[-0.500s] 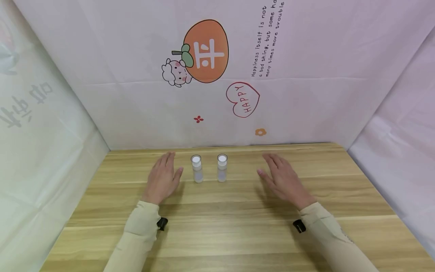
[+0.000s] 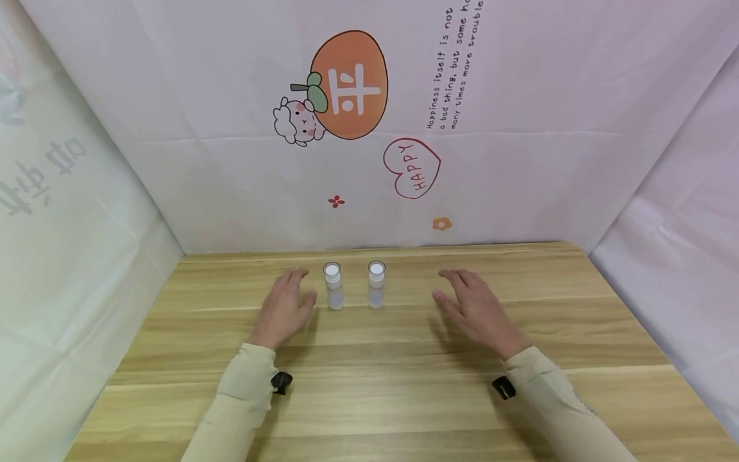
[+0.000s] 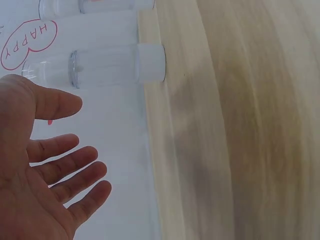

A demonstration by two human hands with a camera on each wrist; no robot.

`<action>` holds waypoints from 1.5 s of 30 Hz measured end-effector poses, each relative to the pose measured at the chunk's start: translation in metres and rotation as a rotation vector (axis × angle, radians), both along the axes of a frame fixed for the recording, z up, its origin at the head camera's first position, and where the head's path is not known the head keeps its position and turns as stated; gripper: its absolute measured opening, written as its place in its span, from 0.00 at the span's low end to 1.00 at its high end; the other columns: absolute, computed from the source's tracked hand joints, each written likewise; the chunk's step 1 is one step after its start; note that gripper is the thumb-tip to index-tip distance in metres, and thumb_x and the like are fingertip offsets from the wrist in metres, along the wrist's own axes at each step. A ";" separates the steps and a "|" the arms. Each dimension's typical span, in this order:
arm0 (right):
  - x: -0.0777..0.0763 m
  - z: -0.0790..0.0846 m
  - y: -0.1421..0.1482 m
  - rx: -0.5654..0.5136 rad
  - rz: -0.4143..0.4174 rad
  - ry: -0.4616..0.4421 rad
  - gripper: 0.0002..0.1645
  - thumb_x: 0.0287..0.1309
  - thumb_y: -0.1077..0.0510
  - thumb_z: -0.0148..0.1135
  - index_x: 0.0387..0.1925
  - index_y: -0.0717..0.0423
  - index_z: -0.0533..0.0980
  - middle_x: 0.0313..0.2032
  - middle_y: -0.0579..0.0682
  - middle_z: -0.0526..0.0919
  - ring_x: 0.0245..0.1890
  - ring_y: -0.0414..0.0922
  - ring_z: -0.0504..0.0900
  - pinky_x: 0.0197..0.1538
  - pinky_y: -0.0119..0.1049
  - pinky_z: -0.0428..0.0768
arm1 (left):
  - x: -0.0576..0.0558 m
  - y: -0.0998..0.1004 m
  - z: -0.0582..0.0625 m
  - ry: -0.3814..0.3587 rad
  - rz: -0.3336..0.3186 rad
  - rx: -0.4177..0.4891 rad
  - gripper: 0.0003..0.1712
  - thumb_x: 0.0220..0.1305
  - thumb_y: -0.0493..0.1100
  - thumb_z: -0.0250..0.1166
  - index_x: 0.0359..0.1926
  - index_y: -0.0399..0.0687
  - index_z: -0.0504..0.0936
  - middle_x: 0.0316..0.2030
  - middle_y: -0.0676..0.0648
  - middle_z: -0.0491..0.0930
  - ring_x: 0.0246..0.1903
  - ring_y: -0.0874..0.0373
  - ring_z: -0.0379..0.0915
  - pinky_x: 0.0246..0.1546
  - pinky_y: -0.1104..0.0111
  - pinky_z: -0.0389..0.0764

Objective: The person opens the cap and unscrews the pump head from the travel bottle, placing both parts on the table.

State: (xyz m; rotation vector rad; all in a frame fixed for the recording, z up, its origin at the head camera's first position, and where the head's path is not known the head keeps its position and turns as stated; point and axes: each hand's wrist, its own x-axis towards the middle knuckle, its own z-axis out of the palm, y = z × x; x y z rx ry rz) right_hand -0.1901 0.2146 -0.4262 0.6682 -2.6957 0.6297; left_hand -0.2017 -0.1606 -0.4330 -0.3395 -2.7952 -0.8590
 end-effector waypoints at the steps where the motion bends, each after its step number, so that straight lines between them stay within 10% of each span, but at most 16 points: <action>1: 0.000 -0.001 -0.001 -0.003 0.001 -0.001 0.27 0.75 0.49 0.56 0.63 0.65 0.71 0.57 0.65 0.76 0.60 0.63 0.73 0.62 0.60 0.70 | 0.000 0.001 0.000 -0.019 -0.003 0.014 0.29 0.71 0.44 0.63 0.67 0.31 0.70 0.64 0.31 0.70 0.65 0.36 0.65 0.64 0.45 0.69; 21: 0.010 -0.004 -0.015 -0.064 0.046 -0.034 0.22 0.74 0.52 0.58 0.58 0.65 0.75 0.49 0.58 0.80 0.50 0.56 0.78 0.52 0.55 0.77 | -0.008 0.024 -0.015 -0.182 -0.044 0.391 0.32 0.64 0.38 0.69 0.65 0.32 0.70 0.60 0.33 0.75 0.59 0.38 0.71 0.62 0.48 0.71; 45: 0.023 0.000 -0.030 -0.068 0.094 -0.041 0.22 0.73 0.51 0.59 0.58 0.63 0.76 0.48 0.58 0.82 0.47 0.53 0.79 0.50 0.52 0.79 | -0.013 0.042 -0.027 -0.197 0.019 0.562 0.29 0.65 0.38 0.71 0.62 0.31 0.72 0.56 0.34 0.77 0.57 0.40 0.74 0.60 0.51 0.75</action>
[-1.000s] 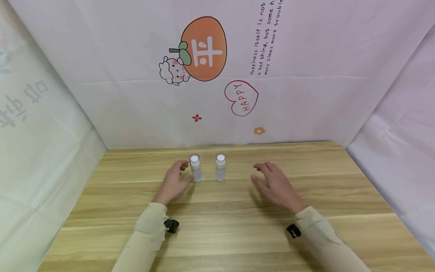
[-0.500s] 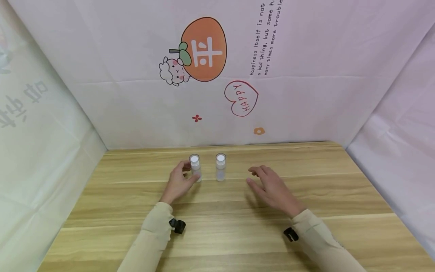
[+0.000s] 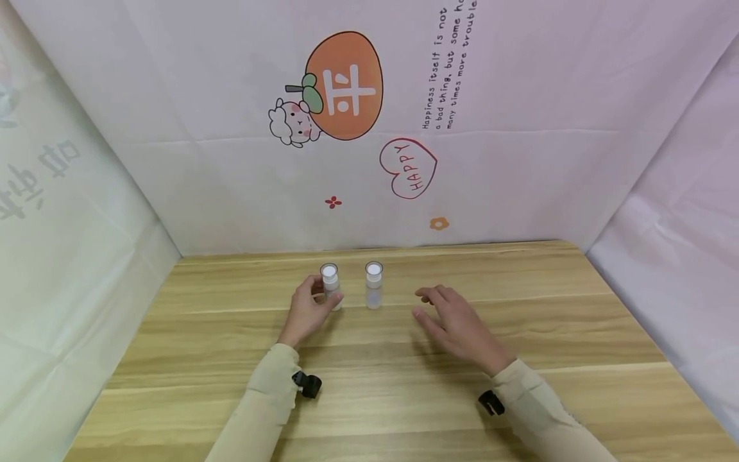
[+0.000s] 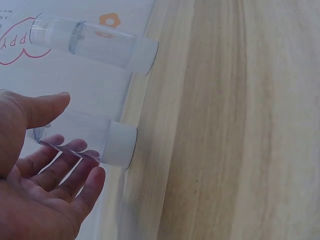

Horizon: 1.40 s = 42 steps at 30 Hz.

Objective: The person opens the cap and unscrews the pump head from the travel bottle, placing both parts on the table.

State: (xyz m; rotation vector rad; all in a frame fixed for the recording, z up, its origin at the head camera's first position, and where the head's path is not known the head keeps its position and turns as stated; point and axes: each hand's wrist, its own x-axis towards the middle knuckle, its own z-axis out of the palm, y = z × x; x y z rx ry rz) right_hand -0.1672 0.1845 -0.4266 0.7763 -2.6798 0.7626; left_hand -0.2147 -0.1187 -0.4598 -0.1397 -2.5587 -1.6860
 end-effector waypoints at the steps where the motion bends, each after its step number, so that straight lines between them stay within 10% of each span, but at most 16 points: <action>1: 0.000 0.000 0.000 0.001 0.000 -0.002 0.22 0.73 0.51 0.59 0.58 0.63 0.76 0.48 0.58 0.82 0.48 0.53 0.80 0.50 0.52 0.79 | 0.000 0.001 0.000 0.000 0.005 0.004 0.28 0.65 0.38 0.71 0.61 0.31 0.72 0.56 0.34 0.77 0.57 0.40 0.74 0.60 0.51 0.75; 18: 0.006 0.003 -0.008 0.012 0.006 -0.016 0.24 0.74 0.49 0.58 0.60 0.62 0.75 0.49 0.56 0.82 0.49 0.51 0.80 0.52 0.52 0.78 | 0.006 0.005 0.003 0.008 0.019 0.017 0.24 0.63 0.37 0.72 0.57 0.34 0.77 0.53 0.37 0.80 0.55 0.43 0.76 0.59 0.52 0.76; 42: 0.007 0.007 -0.019 -0.013 0.031 -0.066 0.30 0.67 0.47 0.66 0.62 0.60 0.73 0.50 0.52 0.80 0.50 0.51 0.81 0.50 0.49 0.81 | 0.035 0.024 0.024 0.264 -0.137 -0.297 0.19 0.55 0.36 0.77 0.48 0.41 0.83 0.44 0.46 0.82 0.46 0.47 0.78 0.51 0.51 0.77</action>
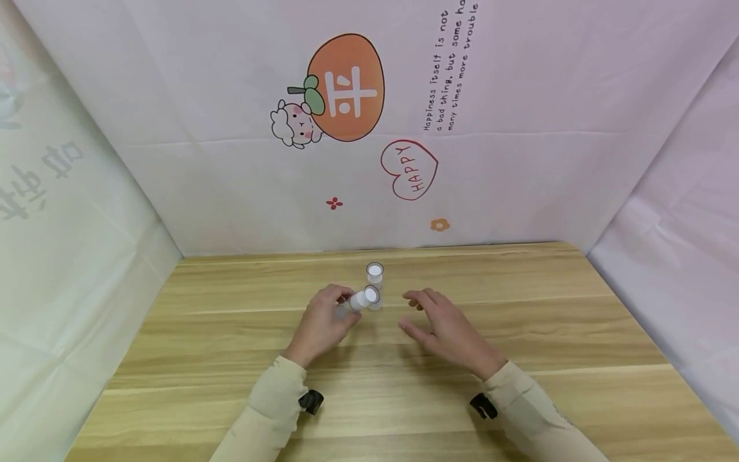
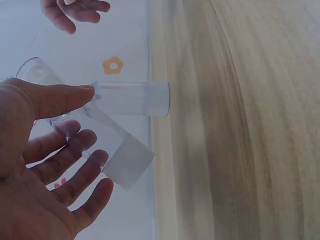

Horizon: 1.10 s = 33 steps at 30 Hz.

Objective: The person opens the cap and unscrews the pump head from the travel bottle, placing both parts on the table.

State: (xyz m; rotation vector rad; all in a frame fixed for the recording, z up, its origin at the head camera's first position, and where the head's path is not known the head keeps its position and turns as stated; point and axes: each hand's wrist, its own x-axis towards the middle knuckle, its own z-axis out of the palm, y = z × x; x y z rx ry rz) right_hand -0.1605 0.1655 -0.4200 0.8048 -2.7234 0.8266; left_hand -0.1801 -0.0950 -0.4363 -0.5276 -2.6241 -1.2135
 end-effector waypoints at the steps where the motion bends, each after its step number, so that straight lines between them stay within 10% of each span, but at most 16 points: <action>1: 0.000 0.000 0.000 -0.006 0.004 -0.001 0.30 0.66 0.48 0.68 0.62 0.59 0.73 0.50 0.52 0.80 0.50 0.51 0.81 0.50 0.48 0.81 | 0.001 0.001 0.001 0.005 -0.005 -0.014 0.19 0.55 0.37 0.77 0.48 0.41 0.83 0.44 0.46 0.82 0.46 0.47 0.77 0.51 0.51 0.77; 33: -0.012 0.001 -0.010 -0.175 0.170 -0.094 0.32 0.51 0.66 0.78 0.57 0.60 0.75 0.47 0.51 0.80 0.43 0.47 0.82 0.43 0.47 0.84 | 0.013 0.024 0.022 -0.009 -0.180 -0.297 0.19 0.57 0.40 0.77 0.49 0.42 0.83 0.44 0.45 0.81 0.43 0.50 0.70 0.44 0.57 0.75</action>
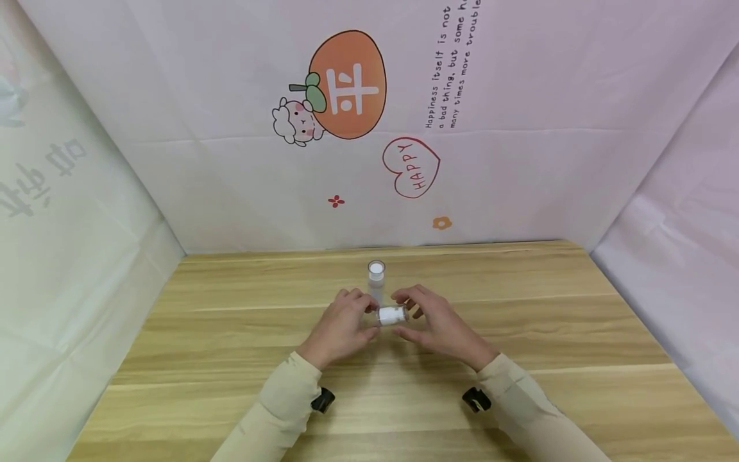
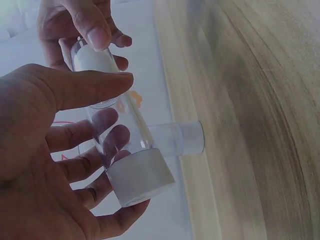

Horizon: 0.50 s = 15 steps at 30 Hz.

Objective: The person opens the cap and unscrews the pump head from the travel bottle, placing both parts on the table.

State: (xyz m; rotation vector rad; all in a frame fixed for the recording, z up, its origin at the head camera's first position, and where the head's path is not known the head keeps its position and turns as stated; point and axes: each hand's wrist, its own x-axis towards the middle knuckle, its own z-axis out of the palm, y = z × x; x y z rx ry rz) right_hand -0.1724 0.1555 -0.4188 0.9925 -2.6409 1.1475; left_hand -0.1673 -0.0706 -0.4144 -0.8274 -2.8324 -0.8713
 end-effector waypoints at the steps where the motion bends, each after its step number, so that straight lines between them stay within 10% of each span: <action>1: 0.000 0.000 0.000 -0.005 0.005 0.000 0.30 0.51 0.66 0.78 0.56 0.60 0.75 0.46 0.51 0.80 0.42 0.47 0.82 0.42 0.45 0.85 | 0.000 0.000 0.000 0.000 -0.002 -0.004 0.19 0.58 0.40 0.77 0.49 0.42 0.83 0.44 0.45 0.81 0.43 0.51 0.70 0.43 0.57 0.75; 15: 0.003 -0.001 0.000 -0.061 -0.021 0.014 0.22 0.53 0.66 0.77 0.49 0.59 0.79 0.42 0.47 0.82 0.37 0.43 0.83 0.41 0.41 0.85 | 0.003 -0.003 0.002 -0.058 -0.005 0.010 0.20 0.60 0.43 0.76 0.51 0.42 0.82 0.43 0.44 0.80 0.44 0.50 0.71 0.44 0.57 0.75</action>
